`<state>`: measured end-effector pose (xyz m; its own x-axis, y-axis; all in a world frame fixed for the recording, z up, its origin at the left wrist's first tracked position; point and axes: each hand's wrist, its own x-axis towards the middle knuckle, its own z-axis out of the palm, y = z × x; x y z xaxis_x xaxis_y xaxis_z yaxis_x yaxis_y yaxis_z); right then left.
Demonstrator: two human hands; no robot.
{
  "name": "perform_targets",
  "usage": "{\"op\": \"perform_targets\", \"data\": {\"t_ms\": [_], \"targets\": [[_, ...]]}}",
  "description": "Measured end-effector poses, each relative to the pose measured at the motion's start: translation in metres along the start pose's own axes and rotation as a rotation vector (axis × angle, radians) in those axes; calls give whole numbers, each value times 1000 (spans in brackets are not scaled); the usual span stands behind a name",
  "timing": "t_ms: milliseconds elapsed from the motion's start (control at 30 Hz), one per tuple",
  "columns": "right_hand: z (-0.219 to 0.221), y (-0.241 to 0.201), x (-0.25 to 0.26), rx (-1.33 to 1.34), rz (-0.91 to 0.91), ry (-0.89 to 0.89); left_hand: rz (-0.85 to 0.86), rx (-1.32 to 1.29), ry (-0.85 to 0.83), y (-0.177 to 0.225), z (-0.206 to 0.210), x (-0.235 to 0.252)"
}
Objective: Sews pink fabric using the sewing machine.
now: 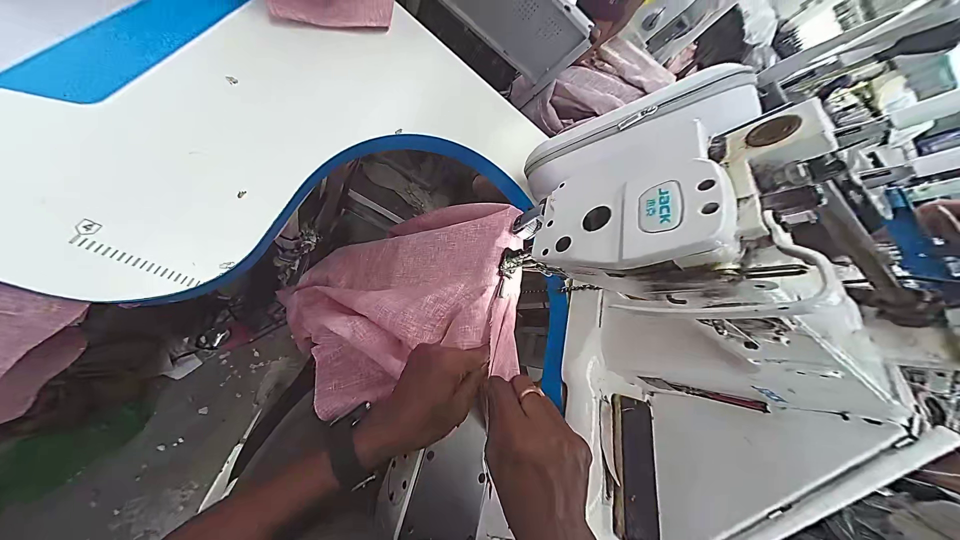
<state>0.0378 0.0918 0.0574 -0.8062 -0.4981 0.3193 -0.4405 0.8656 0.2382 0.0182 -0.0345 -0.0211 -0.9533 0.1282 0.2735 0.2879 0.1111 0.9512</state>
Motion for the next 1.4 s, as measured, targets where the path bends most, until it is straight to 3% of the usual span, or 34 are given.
{"op": "perform_targets", "data": {"t_ms": [267,367,433,533,567,600,767,933,1000,1133,1267,1333,1400], "targets": [[42,1,-5,68,180,211,-67,32,-4,-2,2,15],[41,14,-16,56,245,109,-75,85,-28,7,-7,2],[35,17,-30,85,342,-246,-89,64,-28,5,-8,-13],[42,32,-13,131,476,-1075,-114,71,-64,6,-12,-8],[50,44,-9,208,467,-1198,-119,87,-69,8,-11,-7],[58,56,-10,287,466,-1203,-128,100,-71,9,-10,-7],[62,66,-9,459,584,-918,-226,-20,-55,4,-7,-7],[73,69,-25,650,489,-325,-248,-638,-127,-1,-21,-14],[78,74,-38,765,431,-153,-281,-764,-152,-3,-29,-17],[66,78,-57,956,458,-20,-290,-881,-189,-10,-35,-17],[52,69,-69,1252,618,132,-289,-924,-220,-11,-36,-16],[43,57,-74,1446,743,190,-354,-841,-153,-3,-30,-12],[29,41,-83,1361,675,164,-263,-643,-137,1,-21,-11]]}}
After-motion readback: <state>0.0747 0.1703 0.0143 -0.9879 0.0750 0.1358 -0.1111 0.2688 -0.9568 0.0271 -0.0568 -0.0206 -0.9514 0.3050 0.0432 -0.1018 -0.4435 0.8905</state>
